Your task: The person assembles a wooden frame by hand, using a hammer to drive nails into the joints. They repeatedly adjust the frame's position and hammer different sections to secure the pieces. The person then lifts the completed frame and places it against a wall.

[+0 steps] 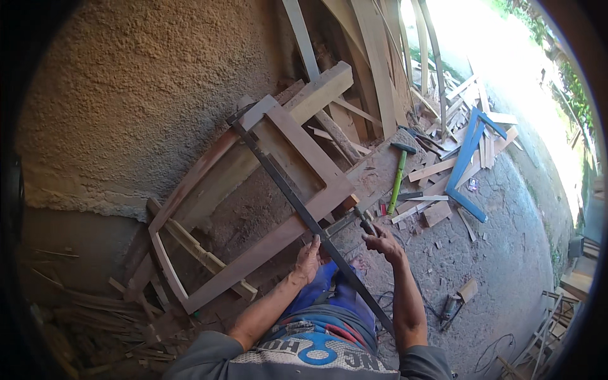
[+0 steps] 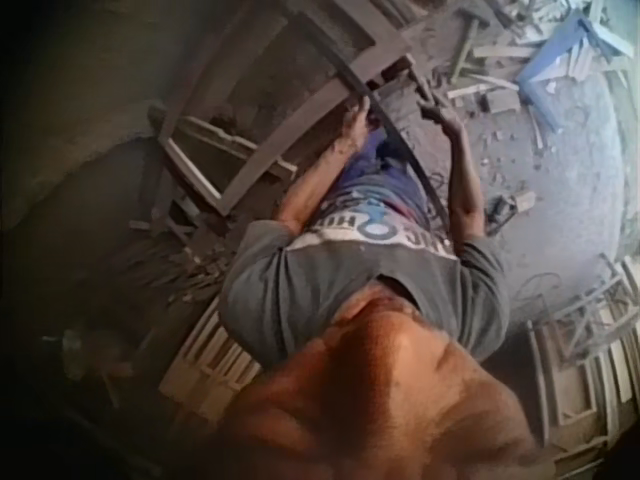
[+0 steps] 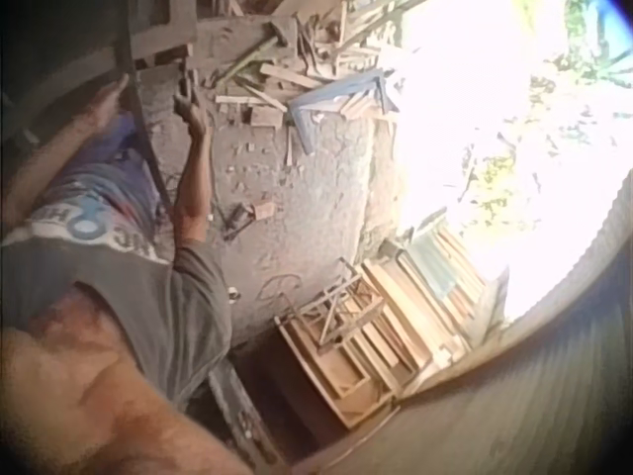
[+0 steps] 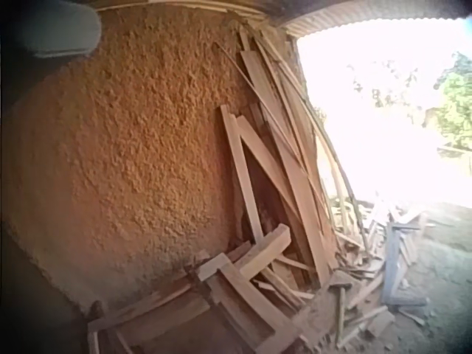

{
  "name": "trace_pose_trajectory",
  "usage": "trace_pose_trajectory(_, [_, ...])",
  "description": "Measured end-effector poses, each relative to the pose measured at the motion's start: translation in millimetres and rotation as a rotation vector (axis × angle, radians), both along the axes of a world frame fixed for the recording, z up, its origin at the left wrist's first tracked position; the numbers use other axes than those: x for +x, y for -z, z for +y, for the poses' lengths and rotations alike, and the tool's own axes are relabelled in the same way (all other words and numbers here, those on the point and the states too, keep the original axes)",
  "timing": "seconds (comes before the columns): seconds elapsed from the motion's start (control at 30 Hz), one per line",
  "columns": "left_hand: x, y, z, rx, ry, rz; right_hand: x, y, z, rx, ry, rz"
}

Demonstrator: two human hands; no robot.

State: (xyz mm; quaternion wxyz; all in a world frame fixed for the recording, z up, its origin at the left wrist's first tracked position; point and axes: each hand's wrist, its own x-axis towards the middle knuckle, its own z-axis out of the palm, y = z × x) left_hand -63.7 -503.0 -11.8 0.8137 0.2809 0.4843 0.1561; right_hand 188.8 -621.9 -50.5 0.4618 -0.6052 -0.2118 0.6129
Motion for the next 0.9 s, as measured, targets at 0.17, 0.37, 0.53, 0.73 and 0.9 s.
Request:
trace_pose_trajectory(0.17, [28.5, 25.4, 28.1, -0.173, -0.167, -0.175, 11.3, 4.5, -5.4, -0.076, -0.098, 0.359])
trace_pose_trajectory(0.37, [38.9, 32.4, 37.0, -0.229, -0.175, -0.102, -56.3, -25.7, 8.3, -0.133, 0.143, -1.037])
trace_pose_trajectory(0.53, [48.8, 31.4, 37.6, -0.227, -0.144, -0.013, 0.5, -5.6, -3.2, -0.085, -0.066, 0.204])
trace_pose_trajectory(0.73, [49.5, 23.5, 36.4, -0.137, -0.106, 0.03, -32.7, -0.7, -1.0, -0.07, 0.008, -1.038])
trace_pose_trajectory(0.9, [46.0, 24.4, 35.9, -0.17, -0.106, 0.047, -37.9, -10.6, 7.1, -0.193, 0.012, -0.735])
